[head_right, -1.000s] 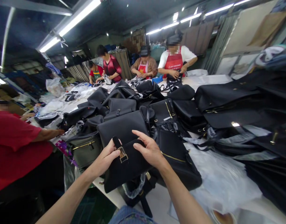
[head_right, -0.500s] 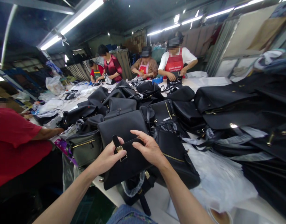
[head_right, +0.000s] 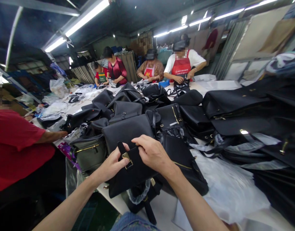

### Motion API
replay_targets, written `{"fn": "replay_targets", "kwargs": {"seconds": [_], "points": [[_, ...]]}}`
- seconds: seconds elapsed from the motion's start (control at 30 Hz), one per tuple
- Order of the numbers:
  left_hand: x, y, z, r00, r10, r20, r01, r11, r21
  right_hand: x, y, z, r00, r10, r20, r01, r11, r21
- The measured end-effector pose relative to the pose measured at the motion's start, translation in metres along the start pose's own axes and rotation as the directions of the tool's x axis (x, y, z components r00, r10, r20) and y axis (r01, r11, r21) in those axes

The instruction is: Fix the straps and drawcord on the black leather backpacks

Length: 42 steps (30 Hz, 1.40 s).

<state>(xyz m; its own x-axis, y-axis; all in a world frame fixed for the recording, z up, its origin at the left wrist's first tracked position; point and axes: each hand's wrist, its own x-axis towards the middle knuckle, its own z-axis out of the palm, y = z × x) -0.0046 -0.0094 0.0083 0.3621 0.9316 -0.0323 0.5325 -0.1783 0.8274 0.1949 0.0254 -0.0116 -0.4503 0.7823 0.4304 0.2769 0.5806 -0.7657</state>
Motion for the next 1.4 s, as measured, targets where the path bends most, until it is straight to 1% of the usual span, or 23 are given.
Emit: {"fn": "replay_targets", "kwargs": {"seconds": [0.03, 0.07, 0.1, 0.13, 0.2, 0.23, 0.3, 0.33, 0.37, 0.43, 0.53, 0.63, 0.77, 0.83, 0.93, 1.0, 1.07, 1.2, 1.3, 1.4], "points": [[0.0, 0.0, 0.001, 1.0, 0.03, -0.002, -0.03, 1.0, -0.01, 0.003, -0.006, -0.001, 0.998, -0.057, 0.037, 0.059, 0.996, -0.063], [0.0, -0.001, 0.002, 0.998, 0.06, -0.005, -0.06, 0.998, -0.027, 0.006, -0.011, -0.003, 0.993, -0.076, 0.093, 0.085, 0.992, -0.097], [0.0, -0.001, 0.003, 0.997, 0.081, -0.008, -0.081, 0.995, -0.052, 0.009, -0.015, -0.003, 0.986, -0.054, 0.156, 0.072, 0.991, -0.109], [-0.001, -0.002, 0.003, 0.996, 0.088, -0.005, -0.088, 0.993, -0.082, 0.012, -0.017, -0.004, 0.978, -0.008, 0.21, 0.033, 0.993, -0.113], [-0.003, -0.004, 0.003, 0.998, 0.069, 0.009, -0.067, 0.988, -0.137, 0.016, -0.016, -0.005, 0.954, 0.087, 0.287, -0.053, 0.991, -0.124], [-0.004, -0.004, 0.003, 0.998, 0.054, 0.019, -0.05, 0.987, -0.153, 0.017, -0.014, -0.006, 0.941, 0.109, 0.32, -0.074, 0.99, -0.122], [-0.005, -0.002, 0.004, 0.999, 0.027, 0.02, -0.024, 0.99, -0.138, 0.019, -0.009, -0.007, 0.923, 0.097, 0.372, -0.075, 0.994, -0.074], [-0.005, 0.0, 0.005, 1.0, 0.009, 0.008, -0.008, 0.995, -0.103, 0.02, -0.006, -0.007, 0.92, 0.079, 0.385, -0.072, 0.997, -0.032], [-0.005, 0.002, 0.005, 1.0, -0.014, -0.012, 0.014, 0.998, -0.054, 0.02, -0.005, -0.007, 0.92, 0.062, 0.386, -0.073, 0.997, 0.014], [-0.002, 0.006, 0.008, 0.997, -0.057, -0.061, 0.059, 0.997, 0.042, 0.019, -0.004, -0.007, 0.934, 0.043, 0.354, -0.073, 0.995, 0.073], [0.001, 0.008, 0.011, 0.995, -0.07, -0.077, 0.077, 0.992, 0.103, 0.016, -0.004, -0.005, 0.95, 0.029, 0.311, -0.057, 0.995, 0.08], [0.0, 0.007, 0.01, 0.999, -0.046, -0.018, 0.048, 0.993, 0.108, 0.013, -0.004, -0.003, 0.957, 0.021, 0.29, -0.048, 0.995, 0.085], [-0.003, 0.009, 0.003, 0.997, 0.027, 0.069, -0.032, 0.997, 0.075, 0.011, -0.003, -0.001, 0.96, 0.009, 0.281, -0.04, 0.994, 0.104], [-0.005, 0.01, -0.001, 0.996, 0.028, 0.089, -0.035, 0.997, 0.075, 0.012, -0.003, -0.001, 0.958, 0.01, 0.287, -0.042, 0.993, 0.107], [-0.006, 0.01, -0.005, 0.996, 0.001, 0.091, -0.007, 0.998, 0.061, 0.013, -0.003, -0.001, 0.953, 0.019, 0.302, -0.054, 0.993, 0.107], [-0.006, 0.009, -0.005, 0.996, -0.003, 0.084, 0.002, 1.0, 0.013, 0.014, -0.004, -0.002, 0.949, 0.026, 0.315, -0.062, 0.992, 0.106], [-0.006, 0.008, -0.004, 0.997, -0.033, 0.067, 0.035, 0.999, -0.024, 0.014, -0.004, -0.002, 0.946, 0.025, 0.324, -0.062, 0.993, 0.104], [-0.004, 0.004, 0.003, 0.992, -0.126, 0.022, 0.125, 0.991, 0.038, 0.013, -0.004, -0.002, 0.95, 0.01, 0.313, -0.042, 0.995, 0.095], [-0.003, 0.001, 0.007, 0.995, -0.099, 0.012, 0.098, 0.993, 0.07, 0.012, -0.002, -0.002, 0.952, 0.02, 0.304, -0.05, 0.995, 0.091], [-0.003, 0.0, 0.006, 0.997, -0.054, 0.047, 0.05, 0.997, 0.066, 0.011, 0.001, -0.001, 0.953, 0.03, 0.301, -0.062, 0.993, 0.099]]}}
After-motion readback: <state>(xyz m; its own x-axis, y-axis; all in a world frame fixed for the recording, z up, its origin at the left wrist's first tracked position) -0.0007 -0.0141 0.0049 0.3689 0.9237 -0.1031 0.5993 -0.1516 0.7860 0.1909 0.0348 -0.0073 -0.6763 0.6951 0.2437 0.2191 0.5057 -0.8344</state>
